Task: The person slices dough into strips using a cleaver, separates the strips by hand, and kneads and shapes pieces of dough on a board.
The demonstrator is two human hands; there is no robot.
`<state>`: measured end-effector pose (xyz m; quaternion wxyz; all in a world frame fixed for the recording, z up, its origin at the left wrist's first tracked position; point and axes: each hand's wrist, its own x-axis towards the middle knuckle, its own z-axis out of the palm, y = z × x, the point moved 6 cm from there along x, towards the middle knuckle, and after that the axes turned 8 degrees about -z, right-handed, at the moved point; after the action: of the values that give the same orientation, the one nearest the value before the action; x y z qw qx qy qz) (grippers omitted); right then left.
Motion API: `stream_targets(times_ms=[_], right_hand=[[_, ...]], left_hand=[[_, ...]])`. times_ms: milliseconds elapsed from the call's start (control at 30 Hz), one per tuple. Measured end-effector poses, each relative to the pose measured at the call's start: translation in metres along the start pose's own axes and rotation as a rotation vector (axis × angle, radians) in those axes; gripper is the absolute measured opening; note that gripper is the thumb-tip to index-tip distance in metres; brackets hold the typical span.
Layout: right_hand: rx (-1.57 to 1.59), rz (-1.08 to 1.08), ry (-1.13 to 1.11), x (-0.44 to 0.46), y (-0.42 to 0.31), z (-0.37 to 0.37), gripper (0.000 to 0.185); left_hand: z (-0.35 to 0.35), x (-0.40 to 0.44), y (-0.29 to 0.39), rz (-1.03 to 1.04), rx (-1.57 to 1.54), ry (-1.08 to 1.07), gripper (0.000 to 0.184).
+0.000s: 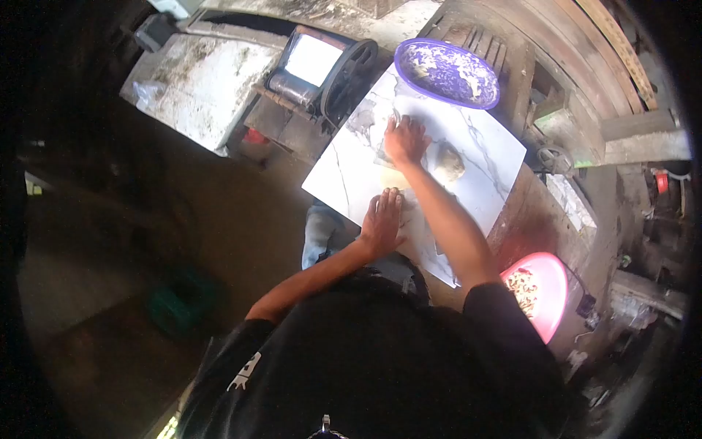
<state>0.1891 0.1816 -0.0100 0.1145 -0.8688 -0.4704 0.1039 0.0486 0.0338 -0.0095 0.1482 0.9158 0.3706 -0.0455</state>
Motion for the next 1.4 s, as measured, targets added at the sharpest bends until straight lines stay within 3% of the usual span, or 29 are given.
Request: stream_targets(times_ms=[67,133,200,267,333,367,400,433,567,733,833,900,967,1133,1200,1300,1333,1400], right_hand=[[-0.005,-0.129,0.205,0.024,-0.011,-0.008,0.04],[0.108,-0.173,0.181,-0.009,-0.006,-0.004,0.035],[0.113,-0.388,0.234,-0.026,-0.001,-0.012,0.029],[-0.05,-0.627,0.094,-0.081,-0.014,-0.013,0.03],[-0.113,-0.523,-0.044,-0.119,-0.019,-0.002,0.058],[-0.095,-0.486,0.007,-0.135,-0.021,-0.001,0.064],[-0.098,-0.475,0.037,-0.146,-0.023,-0.004,0.064],[-0.099,-0.465,0.072,-0.15,-0.025,-0.007,0.065],[-0.044,-0.419,0.101,-0.145,-0.026,-0.004,0.061],[-0.073,-0.29,0.116,-0.071,-0.019,-0.006,0.055],[0.059,-0.319,0.147,-0.012,-0.012,-0.009,0.05],[0.061,-0.395,0.322,0.015,-0.007,-0.013,0.043],[0.08,-0.366,0.217,0.039,-0.009,-0.01,0.037],[0.326,-0.263,0.048,0.034,-0.001,-0.024,0.036],[0.097,-0.373,0.053,0.008,-0.005,-0.025,0.04],[-0.015,-0.284,0.149,-0.035,0.002,-0.017,0.044],[-0.01,-0.326,0.039,-0.053,0.0,-0.011,0.049],[0.037,-0.488,0.221,-0.1,0.003,-0.011,0.048]], left_hand=[[-0.002,0.01,-0.017,0.026,-0.051,0.001,0.097],[-0.005,-0.016,-0.012,0.041,-0.049,-0.027,0.097],[-0.006,-0.004,0.003,0.07,-0.116,0.012,0.096],[-0.001,-0.003,0.007,0.048,-0.163,-0.072,0.092],[-0.003,-0.006,0.003,0.099,-0.162,-0.002,0.087],[-0.005,-0.008,0.005,0.142,-0.178,0.068,0.082],[0.016,0.0,0.002,0.124,-0.143,0.27,0.074],[0.013,-0.001,0.001,0.133,-0.138,0.267,0.074],[0.023,-0.001,-0.005,0.091,-0.161,0.06,0.084],[-0.003,-0.005,0.002,0.132,-0.081,-0.18,0.089],[-0.01,0.0,-0.007,0.199,-0.155,-0.106,0.09],[-0.016,0.007,-0.012,0.228,-0.168,-0.129,0.088],[-0.012,0.012,-0.022,0.241,-0.237,-0.169,0.084],[-0.008,-0.005,-0.013,0.296,-0.145,-0.091,0.079],[-0.007,-0.008,-0.01,0.299,-0.15,-0.088,0.078],[-0.024,-0.016,0.001,0.251,-0.057,-0.083,0.077],[-0.028,-0.02,0.001,0.209,-0.098,-0.189,0.071],[-0.028,-0.029,-0.005,0.17,-0.141,-0.304,0.065]])
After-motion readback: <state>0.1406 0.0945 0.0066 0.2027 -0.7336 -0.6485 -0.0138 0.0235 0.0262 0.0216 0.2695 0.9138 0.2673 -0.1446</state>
